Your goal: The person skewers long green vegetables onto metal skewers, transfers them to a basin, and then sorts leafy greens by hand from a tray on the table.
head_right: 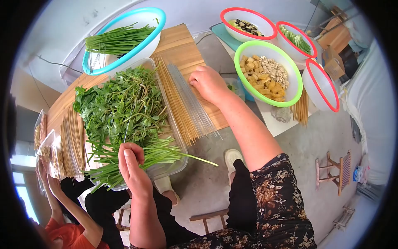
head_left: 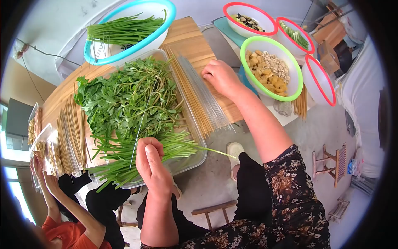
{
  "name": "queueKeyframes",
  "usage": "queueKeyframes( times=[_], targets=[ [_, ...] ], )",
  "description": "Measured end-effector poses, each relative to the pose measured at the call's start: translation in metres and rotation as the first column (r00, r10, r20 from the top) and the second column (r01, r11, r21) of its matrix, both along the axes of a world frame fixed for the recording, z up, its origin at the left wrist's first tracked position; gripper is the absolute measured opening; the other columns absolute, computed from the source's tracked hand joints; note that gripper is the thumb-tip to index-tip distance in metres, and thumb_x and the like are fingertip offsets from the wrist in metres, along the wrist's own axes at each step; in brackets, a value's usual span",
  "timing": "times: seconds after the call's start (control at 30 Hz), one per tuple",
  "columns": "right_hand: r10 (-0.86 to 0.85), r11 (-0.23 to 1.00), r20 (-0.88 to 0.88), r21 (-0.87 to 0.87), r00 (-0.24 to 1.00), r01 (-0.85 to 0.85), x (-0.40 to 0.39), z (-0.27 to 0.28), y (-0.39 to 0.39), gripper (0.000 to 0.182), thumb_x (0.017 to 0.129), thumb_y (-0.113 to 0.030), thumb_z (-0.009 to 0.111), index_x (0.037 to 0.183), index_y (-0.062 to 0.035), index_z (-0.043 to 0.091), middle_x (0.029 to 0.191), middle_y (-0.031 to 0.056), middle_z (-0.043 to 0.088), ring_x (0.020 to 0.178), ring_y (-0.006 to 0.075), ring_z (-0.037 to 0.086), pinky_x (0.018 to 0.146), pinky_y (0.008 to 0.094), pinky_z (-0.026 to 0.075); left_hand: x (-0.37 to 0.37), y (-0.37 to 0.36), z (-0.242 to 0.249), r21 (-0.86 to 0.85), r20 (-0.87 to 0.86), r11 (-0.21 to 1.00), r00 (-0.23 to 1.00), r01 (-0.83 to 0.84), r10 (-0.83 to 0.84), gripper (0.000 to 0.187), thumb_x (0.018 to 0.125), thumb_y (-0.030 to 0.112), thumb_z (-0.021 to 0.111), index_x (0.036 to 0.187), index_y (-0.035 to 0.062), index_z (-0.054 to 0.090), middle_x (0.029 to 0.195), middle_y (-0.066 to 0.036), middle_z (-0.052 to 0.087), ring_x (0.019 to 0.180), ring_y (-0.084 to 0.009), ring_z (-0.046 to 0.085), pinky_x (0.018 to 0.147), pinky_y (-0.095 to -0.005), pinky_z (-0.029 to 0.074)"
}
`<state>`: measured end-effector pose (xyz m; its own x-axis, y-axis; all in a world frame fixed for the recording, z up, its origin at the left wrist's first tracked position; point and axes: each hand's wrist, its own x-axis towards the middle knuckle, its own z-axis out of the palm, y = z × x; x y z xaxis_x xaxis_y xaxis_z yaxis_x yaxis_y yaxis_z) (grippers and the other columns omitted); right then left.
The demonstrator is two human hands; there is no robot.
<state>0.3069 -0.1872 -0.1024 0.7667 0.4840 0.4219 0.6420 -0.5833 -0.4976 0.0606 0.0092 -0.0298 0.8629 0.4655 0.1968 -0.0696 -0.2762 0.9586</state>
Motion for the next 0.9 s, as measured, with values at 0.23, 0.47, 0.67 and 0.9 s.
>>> queueKeyframes(
  times=[0.23,0.47,0.67,0.9],
  targets=[
    [0.313,0.667,-0.680,0.654,0.663,0.357,-0.028,0.027,-0.004,0.016,0.097,-0.021,0.064,0.095,-0.0056,0.063,0.088,0.0004,0.061,0.080,0.0097,0.054,0.076,0.0256,0.047,-0.001,-0.001,0.000,-0.057,0.032,0.998,0.999,-0.020,0.021,0.034,0.106,0.026,0.036,0.082,0.0063,0.050,0.071,0.001,0.042,0.065,-0.0086,0.035,0.061,-0.0259,0.029],
    [0.716,0.398,-0.555,0.823,0.423,0.406,-0.102,0.087,0.020,0.013,0.097,-0.022,0.065,0.100,-0.0087,0.062,0.088,-0.0018,0.061,0.081,0.0073,0.058,0.078,0.0242,0.051,-0.008,0.001,0.006,-0.230,0.095,0.971,0.995,0.057,-0.036,0.034,0.107,0.022,0.035,0.080,0.0066,0.050,0.071,0.002,0.041,0.065,-0.0079,0.034,0.058,-0.0258,0.028],
    [0.871,0.313,-0.425,0.867,0.245,0.388,-0.181,0.120,0.106,0.013,0.099,-0.019,0.061,0.103,-0.0060,0.063,0.090,0.0009,0.062,0.081,0.0094,0.060,0.079,0.0257,0.054,-0.017,0.014,0.005,-0.544,0.132,0.837,0.991,0.055,0.021,0.031,0.107,0.022,0.037,0.087,0.0044,0.053,0.077,-0.002,0.051,0.070,-0.0112,0.047,0.068,-0.0276,0.042],
    [0.898,0.269,-0.393,0.846,0.196,0.460,-0.236,0.129,0.209,0.018,0.101,-0.016,0.057,0.111,-0.0031,0.063,0.099,0.0062,0.065,0.089,0.0142,0.062,0.085,0.0297,0.055,-0.030,0.062,0.001,-0.937,0.245,0.319,0.919,0.143,0.309,0.030,0.107,0.033,0.040,0.114,0.0078,0.055,0.112,-0.002,0.060,0.108,-0.0133,0.057,0.099,-0.0311,0.044]
  ],
)
